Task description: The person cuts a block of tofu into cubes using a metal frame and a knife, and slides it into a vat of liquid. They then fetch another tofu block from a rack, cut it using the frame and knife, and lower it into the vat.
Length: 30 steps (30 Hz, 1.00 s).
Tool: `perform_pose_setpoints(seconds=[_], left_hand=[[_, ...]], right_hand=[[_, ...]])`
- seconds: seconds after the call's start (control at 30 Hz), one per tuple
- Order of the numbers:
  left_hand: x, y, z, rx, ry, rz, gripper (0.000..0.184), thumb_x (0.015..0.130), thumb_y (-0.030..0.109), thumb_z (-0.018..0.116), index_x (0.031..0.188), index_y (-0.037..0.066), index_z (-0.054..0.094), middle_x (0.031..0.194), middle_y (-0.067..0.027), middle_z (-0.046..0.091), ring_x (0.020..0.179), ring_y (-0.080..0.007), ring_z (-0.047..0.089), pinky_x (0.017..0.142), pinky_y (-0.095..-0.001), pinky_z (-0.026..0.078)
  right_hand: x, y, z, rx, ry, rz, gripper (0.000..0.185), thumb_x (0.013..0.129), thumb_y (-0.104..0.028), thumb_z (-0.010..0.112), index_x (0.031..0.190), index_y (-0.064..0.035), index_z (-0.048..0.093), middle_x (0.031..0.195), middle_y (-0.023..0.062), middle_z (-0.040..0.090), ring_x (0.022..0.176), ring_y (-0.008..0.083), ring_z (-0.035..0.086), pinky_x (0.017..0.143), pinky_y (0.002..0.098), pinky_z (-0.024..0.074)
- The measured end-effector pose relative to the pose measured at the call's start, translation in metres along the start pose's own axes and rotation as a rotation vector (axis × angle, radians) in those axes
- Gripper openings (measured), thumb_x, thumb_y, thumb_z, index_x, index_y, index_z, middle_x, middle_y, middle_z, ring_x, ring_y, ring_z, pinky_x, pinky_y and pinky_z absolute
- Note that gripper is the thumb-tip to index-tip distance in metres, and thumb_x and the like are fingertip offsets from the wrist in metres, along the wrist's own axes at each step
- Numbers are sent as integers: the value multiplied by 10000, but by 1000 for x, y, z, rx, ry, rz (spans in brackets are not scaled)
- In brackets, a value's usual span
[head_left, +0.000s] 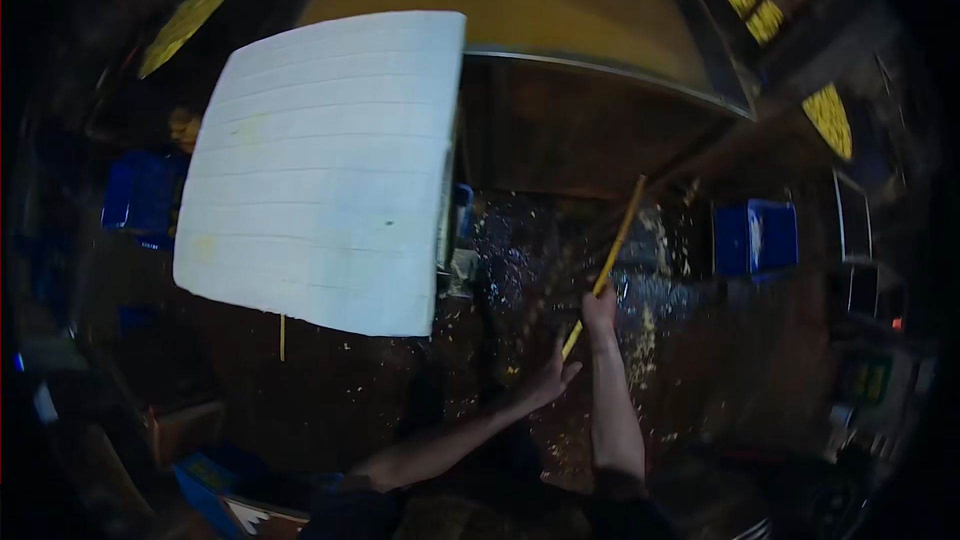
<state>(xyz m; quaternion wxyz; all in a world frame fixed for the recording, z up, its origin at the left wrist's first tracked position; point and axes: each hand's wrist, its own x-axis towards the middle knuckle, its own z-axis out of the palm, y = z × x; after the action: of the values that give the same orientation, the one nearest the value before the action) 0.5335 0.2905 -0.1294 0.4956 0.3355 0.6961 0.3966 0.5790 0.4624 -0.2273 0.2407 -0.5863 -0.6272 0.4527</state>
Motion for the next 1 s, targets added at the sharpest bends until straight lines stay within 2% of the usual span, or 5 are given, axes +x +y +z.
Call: perform_pose_setpoints(seconds=[0.13, 0.33, 0.47, 0.77, 1.0], left_hand=[[-36, -16, -46, 254, -215, -87, 855, 902, 389, 628, 1527, 72, 138, 1538, -267, 220, 1385, -387, 335, 1124, -445, 298], [-166, -135, -167, 183, 164, -199, 656, 910, 213, 649, 1469, 93, 326, 1293, -237, 546, 1124, -342, 594, 970, -414, 494], [-267, -317, -244, -1320, 773, -618, 308, 975, 275, 535, 1207, 76, 569, 917, -141, 655, 811, -316, 627, 721, -359, 538], [-266, -386, -399, -479, 758, -482, 597, 878, -98, 540, 1428, 36, 350, 1097, -93, 597, 942, -187, 616, 779, -274, 530], [-249, -426, -515, -248, 538, -344, 695, 914, 157, 627, 1496, 103, 251, 1396, -162, 483, 1180, -269, 541, 879, -416, 509]], right_hand=[[27, 105, 40, 102, -8, 125, 255, 760, 33, 517, 989, -54, 591, 826, 42, 585, 753, 135, 546, 674, 269, 457], [27, 141, 103, 141, -285, 247, 288, 830, -75, 642, 1103, 14, 632, 867, 74, 666, 779, 158, 614, 679, 340, 491], [1, 63, 91, -13, -177, -15, 364, 837, -39, 625, 1197, 3, 597, 1039, 53, 651, 900, 124, 590, 792, 277, 497], [-218, -236, 90, 122, -50, -163, 362, 910, -162, 630, 1201, 53, 595, 1048, 192, 692, 971, 200, 659, 844, 321, 511], [-265, -269, 126, -141, 365, -243, 473, 831, -181, 733, 1216, 56, 592, 1020, 231, 691, 933, 244, 680, 835, 353, 511]])
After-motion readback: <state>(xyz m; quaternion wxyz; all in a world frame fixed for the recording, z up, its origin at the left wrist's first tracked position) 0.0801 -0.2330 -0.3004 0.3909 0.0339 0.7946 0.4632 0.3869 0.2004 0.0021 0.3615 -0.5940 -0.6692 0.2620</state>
